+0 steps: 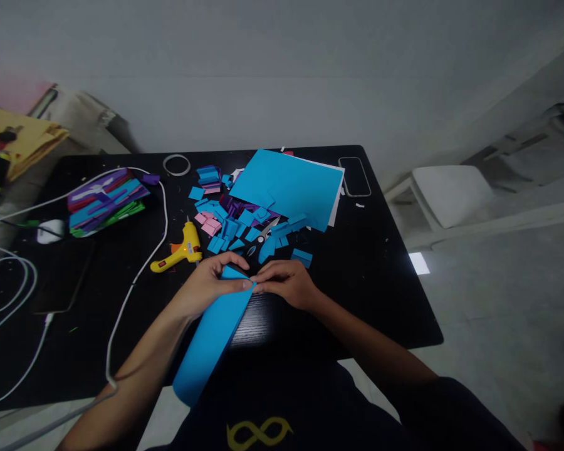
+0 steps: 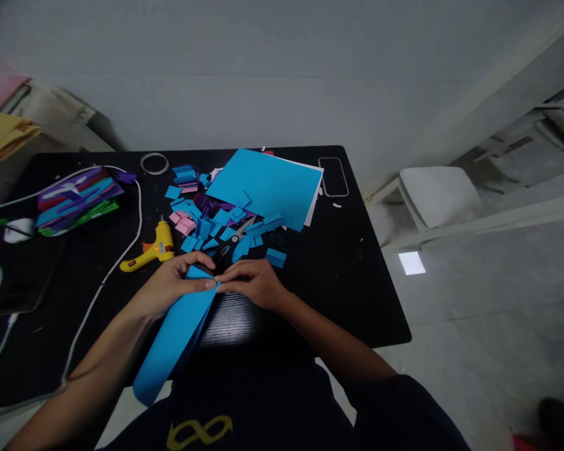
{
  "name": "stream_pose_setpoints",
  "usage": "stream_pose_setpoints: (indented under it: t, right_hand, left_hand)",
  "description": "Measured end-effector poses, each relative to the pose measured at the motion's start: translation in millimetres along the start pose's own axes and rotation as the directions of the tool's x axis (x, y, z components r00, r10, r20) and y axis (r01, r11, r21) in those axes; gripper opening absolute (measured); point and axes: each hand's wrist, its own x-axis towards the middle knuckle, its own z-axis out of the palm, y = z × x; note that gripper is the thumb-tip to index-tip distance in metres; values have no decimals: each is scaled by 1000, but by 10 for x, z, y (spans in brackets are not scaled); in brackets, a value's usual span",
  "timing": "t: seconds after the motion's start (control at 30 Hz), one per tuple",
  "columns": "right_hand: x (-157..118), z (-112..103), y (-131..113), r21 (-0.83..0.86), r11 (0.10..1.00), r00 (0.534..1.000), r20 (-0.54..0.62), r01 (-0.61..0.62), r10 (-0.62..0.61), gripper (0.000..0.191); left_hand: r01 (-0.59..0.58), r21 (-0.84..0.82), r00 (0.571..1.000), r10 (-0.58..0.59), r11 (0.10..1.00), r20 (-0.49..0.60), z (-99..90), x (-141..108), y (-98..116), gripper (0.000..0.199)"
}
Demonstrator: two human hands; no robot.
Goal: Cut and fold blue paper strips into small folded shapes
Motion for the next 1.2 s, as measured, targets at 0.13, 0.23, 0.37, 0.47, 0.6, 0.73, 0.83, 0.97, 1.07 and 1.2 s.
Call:
stream_pose_setpoints:
  t: [0.13, 0.23, 0.37, 0.47, 0.6, 0.73, 0.83, 0.97, 1.07, 1.2]
  right_hand:
    - [1, 5, 8, 3, 1000, 1000, -5, 7, -7, 16]
    - [5, 4, 15, 4, 1000, 1000, -6, 7, -7, 17]
    - [16, -7, -3, -4, 999, 999, 2, -53, 53, 19]
    - [27, -14, -33, 121, 980, 987, 21, -160, 159, 28]
    - [23, 7, -65, 195, 935, 954, 98, -298, 283, 32]
    - [-1, 57, -67, 188, 930, 947, 118, -317, 299, 30]
    - [-8, 68, -78, 170, 944, 958, 106, -281, 266, 28]
    - [7, 35, -112, 123, 961, 968, 71, -247, 239, 20]
    - [24, 11, -122, 114, 965, 971, 61, -238, 232, 18]
    - [35, 3, -107, 108, 962, 967, 68, -251, 245, 18]
  left_hand:
    - [3, -2, 1000, -3, 1000, 6, 1, 5, -11, 35]
    - [-9, -2, 1000, 9, 1000, 9, -16, 10, -54, 36]
    - [-27, -1, 1000, 27, 1000, 10, -39, 26, -119, 37]
    - [-26, -17, 1000, 26, 1000, 1, -40, 46, -139, 38]
    - [-25, -14, 1000, 24, 1000, -9, -23, 66, -144, 40]
    - [-54, 6, 999, 54, 999, -3, -2, 69, -152, 39]
    - [-80, 13, 997, 80, 997, -16, -3, 61, -155, 36]
    - [40, -111, 999, -40, 993, -4, -59, 35, -164, 35]
    - [102, -194, 994, -107, 976, -16, -120, 20, -184, 35]
    - [94, -222, 992, -110, 971, -60, -161, 24, -210, 36]
